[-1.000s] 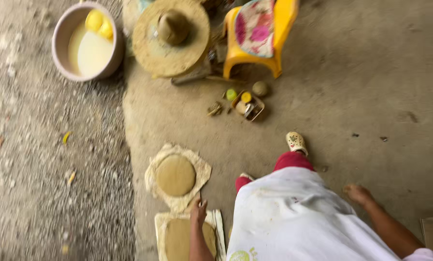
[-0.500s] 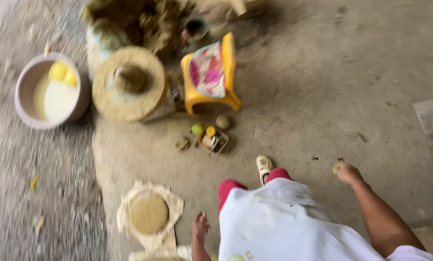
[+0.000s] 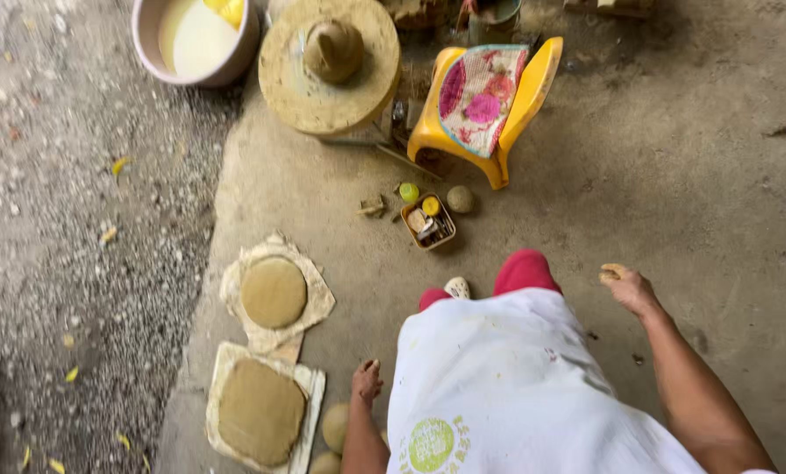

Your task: The person carries a large clay cylinder to a pottery wheel and then carves facial features into a round clay head using a small knife.

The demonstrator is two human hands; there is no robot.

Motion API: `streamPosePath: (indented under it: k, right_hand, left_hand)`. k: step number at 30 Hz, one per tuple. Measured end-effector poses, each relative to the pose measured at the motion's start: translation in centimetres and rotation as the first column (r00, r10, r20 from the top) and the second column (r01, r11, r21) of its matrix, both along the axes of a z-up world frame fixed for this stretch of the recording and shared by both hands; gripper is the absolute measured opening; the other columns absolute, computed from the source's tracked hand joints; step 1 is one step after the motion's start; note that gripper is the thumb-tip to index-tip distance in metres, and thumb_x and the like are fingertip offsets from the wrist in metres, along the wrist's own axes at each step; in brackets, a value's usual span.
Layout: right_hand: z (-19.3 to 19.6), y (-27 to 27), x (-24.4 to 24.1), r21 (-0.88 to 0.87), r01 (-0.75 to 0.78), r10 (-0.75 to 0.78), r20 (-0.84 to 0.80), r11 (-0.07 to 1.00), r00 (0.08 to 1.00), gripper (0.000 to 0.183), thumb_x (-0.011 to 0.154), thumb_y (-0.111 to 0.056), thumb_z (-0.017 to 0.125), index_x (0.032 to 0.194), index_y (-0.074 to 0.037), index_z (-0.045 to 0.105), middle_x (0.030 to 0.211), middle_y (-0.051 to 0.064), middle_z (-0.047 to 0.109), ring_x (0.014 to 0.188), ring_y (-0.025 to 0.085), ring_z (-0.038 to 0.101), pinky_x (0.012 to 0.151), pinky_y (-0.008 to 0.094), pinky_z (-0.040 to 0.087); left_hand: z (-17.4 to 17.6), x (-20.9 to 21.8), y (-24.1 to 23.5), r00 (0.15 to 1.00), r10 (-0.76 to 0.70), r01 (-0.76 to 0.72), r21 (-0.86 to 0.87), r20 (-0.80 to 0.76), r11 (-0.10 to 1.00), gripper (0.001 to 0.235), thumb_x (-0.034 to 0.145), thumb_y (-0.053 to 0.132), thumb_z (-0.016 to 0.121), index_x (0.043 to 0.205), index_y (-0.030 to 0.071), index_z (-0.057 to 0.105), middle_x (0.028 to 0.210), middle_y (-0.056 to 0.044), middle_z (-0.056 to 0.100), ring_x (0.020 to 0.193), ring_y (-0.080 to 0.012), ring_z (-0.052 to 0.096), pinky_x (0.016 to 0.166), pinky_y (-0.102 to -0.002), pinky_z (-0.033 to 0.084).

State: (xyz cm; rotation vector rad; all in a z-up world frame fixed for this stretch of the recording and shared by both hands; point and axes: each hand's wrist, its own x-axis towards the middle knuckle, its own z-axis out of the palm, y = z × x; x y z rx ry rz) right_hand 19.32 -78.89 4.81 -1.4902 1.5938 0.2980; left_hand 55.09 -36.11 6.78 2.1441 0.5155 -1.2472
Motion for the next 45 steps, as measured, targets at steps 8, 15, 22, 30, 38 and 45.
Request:
streamPosePath:
  k: [8, 15, 22, 30, 38, 45]
  right_hand:
    - [4.0, -8.9, -4.0, -0.025, -0.233, 0.23, -0.091, 0.972, 0.969, 0.05, 0.093, -0.037, 0.072, 0.135, -0.011, 0.07, 0.13, 0.013, 0.074, 0.119, 0.028, 0.068, 0.102, 0.041, 0.051]
    - [3.4, -18.6, -4.8, 0.173, -0.303, 0.332, -0.179, 0.937, 0.926, 0.052, 0.094, -0.04, 0.068, 0.139, -0.013, 0.068, 0.126, 0.015, 0.075, 0.112, 0.034, 0.072, 0.1, 0.044, 0.057]
    - [-1.8, -24.8, 0.6, -0.07, -0.501, 0.504, 0.023, 0.862, 0.863, 0.053, 0.095, -0.038, 0.063, 0.141, -0.011, 0.064, 0.141, 0.014, 0.067, 0.129, 0.032, 0.064, 0.11, 0.043, 0.047]
    - [-3.9, -29.3, 4.0, 0.076, -0.702, 0.705, -0.122, 0.708, 0.698, 0.052, 0.099, -0.04, 0.057, 0.147, -0.017, 0.059, 0.147, 0.009, 0.062, 0.131, 0.029, 0.061, 0.113, 0.046, 0.042]
    - [-0.8, -33.3, 4.9, 0.185, -0.414, 0.441, -0.143, 0.891, 0.886, 0.053, 0.1, -0.033, 0.062, 0.15, -0.014, 0.058, 0.148, 0.014, 0.061, 0.124, 0.036, 0.066, 0.107, 0.054, 0.051]
    - [-4.2, -35.0, 16.7, 0.288, -0.087, 0.065, 0.086, 0.954, 0.994, 0.065, 0.101, -0.033, 0.058, 0.161, -0.018, 0.037, 0.16, 0.012, 0.045, 0.13, 0.033, 0.056, 0.099, 0.051, 0.051]
  left_hand:
    - [-2.8, -5.1, -9.8, 0.987, 0.157, -0.156, -0.029, 0.038, 0.987, 0.058, 0.099, 0.039, 0.064, 0.15, 0.012, 0.053, 0.13, -0.012, 0.066, 0.086, -0.0212, 0.064, 0.07, -0.036, 0.053]
    - [-2.1, -11.7, -18.0, 0.974, 0.227, -0.227, -0.11, -0.01, 0.968, 0.065, 0.093, 0.045, 0.07, 0.149, 0.017, 0.051, 0.12, -0.007, 0.069, 0.081, -0.0177, 0.063, 0.068, -0.035, 0.055]
    - [0.5, -16.1, -18.5, 0.928, 0.369, -0.368, 0.015, -0.051, 0.93, 0.059, 0.095, 0.045, 0.067, 0.145, 0.016, 0.056, 0.119, -0.014, 0.068, 0.079, -0.0226, 0.064, 0.062, -0.035, 0.048]
    - [-3.8, -17.9, -22.6, 0.886, 0.46, -0.461, -0.011, -0.065, 0.887, 0.06, 0.097, 0.045, 0.062, 0.151, 0.02, 0.051, 0.128, -0.004, 0.064, 0.097, -0.0207, 0.071, 0.079, -0.039, 0.06]
    - [-8.3, -16.0, -23.9, 0.842, 0.527, -0.538, -0.13, -0.112, 0.833, 0.056, 0.099, 0.038, 0.065, 0.148, 0.012, 0.057, 0.119, -0.014, 0.071, 0.085, -0.0213, 0.061, 0.067, -0.037, 0.051]
    - [-4.4, -11.4, -24.7, 0.836, 0.547, -0.549, -0.038, -0.047, 0.835, 0.06, 0.098, 0.042, 0.062, 0.151, 0.016, 0.051, 0.134, -0.01, 0.065, 0.098, -0.0222, 0.07, 0.077, -0.037, 0.057]
